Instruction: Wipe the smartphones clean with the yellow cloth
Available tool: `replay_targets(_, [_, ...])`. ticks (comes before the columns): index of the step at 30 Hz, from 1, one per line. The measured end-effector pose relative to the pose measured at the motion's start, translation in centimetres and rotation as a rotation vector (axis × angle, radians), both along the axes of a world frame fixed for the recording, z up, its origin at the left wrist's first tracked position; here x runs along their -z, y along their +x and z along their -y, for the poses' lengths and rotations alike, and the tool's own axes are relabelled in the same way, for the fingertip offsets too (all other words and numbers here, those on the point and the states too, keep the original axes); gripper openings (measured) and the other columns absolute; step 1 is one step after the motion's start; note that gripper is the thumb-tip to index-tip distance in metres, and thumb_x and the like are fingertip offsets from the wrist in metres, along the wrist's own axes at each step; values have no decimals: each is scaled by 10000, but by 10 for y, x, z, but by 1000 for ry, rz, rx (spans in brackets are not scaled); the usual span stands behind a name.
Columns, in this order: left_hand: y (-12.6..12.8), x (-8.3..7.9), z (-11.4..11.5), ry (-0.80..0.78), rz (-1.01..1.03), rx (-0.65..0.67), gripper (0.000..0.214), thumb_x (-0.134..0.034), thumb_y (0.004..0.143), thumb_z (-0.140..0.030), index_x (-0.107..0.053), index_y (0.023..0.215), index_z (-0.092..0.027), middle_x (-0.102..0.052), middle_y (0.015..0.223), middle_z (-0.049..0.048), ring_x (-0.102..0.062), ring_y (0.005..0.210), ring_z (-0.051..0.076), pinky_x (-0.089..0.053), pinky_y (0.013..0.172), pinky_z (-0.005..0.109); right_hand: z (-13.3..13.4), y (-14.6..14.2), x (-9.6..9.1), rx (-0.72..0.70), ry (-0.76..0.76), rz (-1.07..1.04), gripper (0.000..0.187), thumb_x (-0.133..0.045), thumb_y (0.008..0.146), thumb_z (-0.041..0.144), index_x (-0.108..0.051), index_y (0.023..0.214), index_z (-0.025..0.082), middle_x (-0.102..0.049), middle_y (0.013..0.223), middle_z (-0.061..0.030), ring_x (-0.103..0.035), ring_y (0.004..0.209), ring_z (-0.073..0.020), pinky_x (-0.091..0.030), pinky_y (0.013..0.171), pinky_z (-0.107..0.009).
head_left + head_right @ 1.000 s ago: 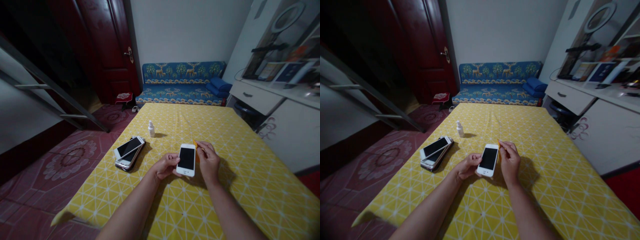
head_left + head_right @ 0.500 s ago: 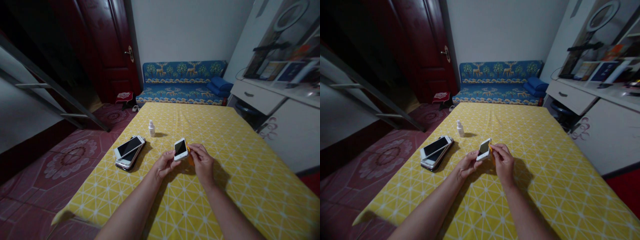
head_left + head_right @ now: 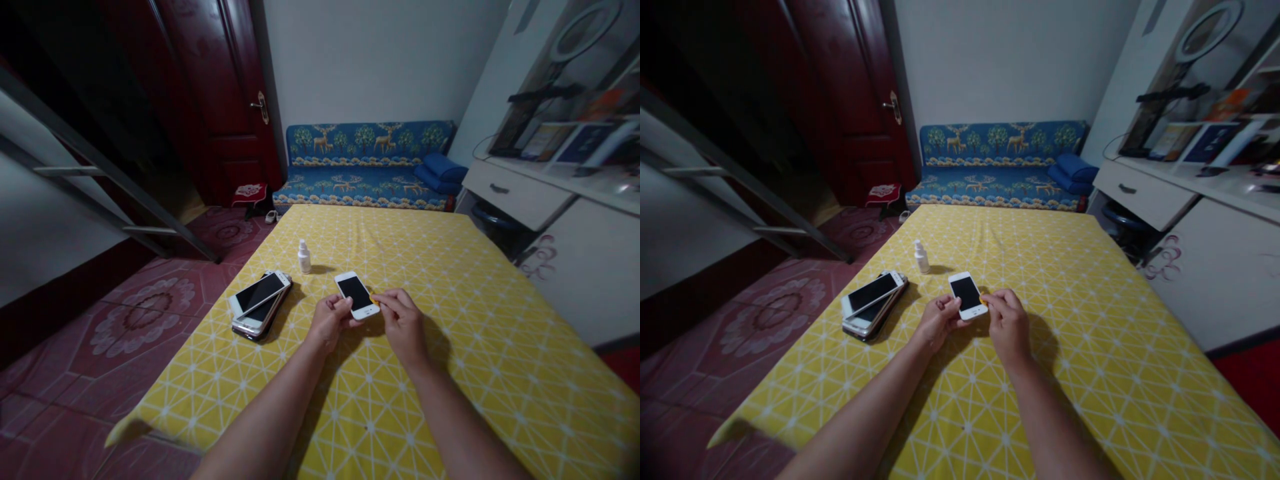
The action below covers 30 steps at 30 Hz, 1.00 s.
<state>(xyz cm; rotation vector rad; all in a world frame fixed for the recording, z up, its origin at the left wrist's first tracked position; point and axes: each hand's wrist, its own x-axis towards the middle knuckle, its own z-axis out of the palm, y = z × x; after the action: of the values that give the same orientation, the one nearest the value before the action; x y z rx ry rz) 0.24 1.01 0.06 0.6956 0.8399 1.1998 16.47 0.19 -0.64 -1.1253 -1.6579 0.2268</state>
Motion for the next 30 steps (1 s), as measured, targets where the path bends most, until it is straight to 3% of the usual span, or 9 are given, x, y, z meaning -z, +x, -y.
replay_targets(5, [2,2,-1,35,1,-73,479,-873,560,-401,-636,865,-117,-708,757,72,-673,651,185,-554,583,287,2,-4,1,43,14,138,299,-461,908,114,-718,988,245,-580,882,-55,-590,844,-186,-519,723,-315])
replay_targets(9, [2,4,-2,47,16,-124,485,-874,557,-394,-613,877,-140,-683,711,34,-646,605,159,-553,593,301,9,-14,-3,0,3,193,315,-470,904,98,-707,1010,275,-589,889,-52,-602,847,-177,-533,713,-301])
replay_targets(16, [2,7,-4,57,73,-172,452,-878,571,-319,-558,849,-163,-530,543,-77,-470,443,49,-447,477,183,15,-29,-3,-109,39,255,344,-439,903,70,-713,1015,246,-597,897,-59,-605,864,-172,-543,729,-299])
replay_targets(25, [3,2,-1,17,72,-77,492,-870,587,-313,-610,956,-119,-708,806,73,-663,675,183,-556,610,296,-1,-12,2,76,61,-4,298,-482,917,150,-727,1032,275,-600,910,-57,-613,850,-174,-545,727,-305])
replay_targets(30, [0,8,-6,-98,212,-17,265,-830,651,-225,-636,781,-99,-684,766,73,-654,706,162,-569,688,274,3,-15,-4,64,90,-107,276,-496,926,168,-711,1081,244,-617,944,-68,-623,894,-178,-557,752,-306])
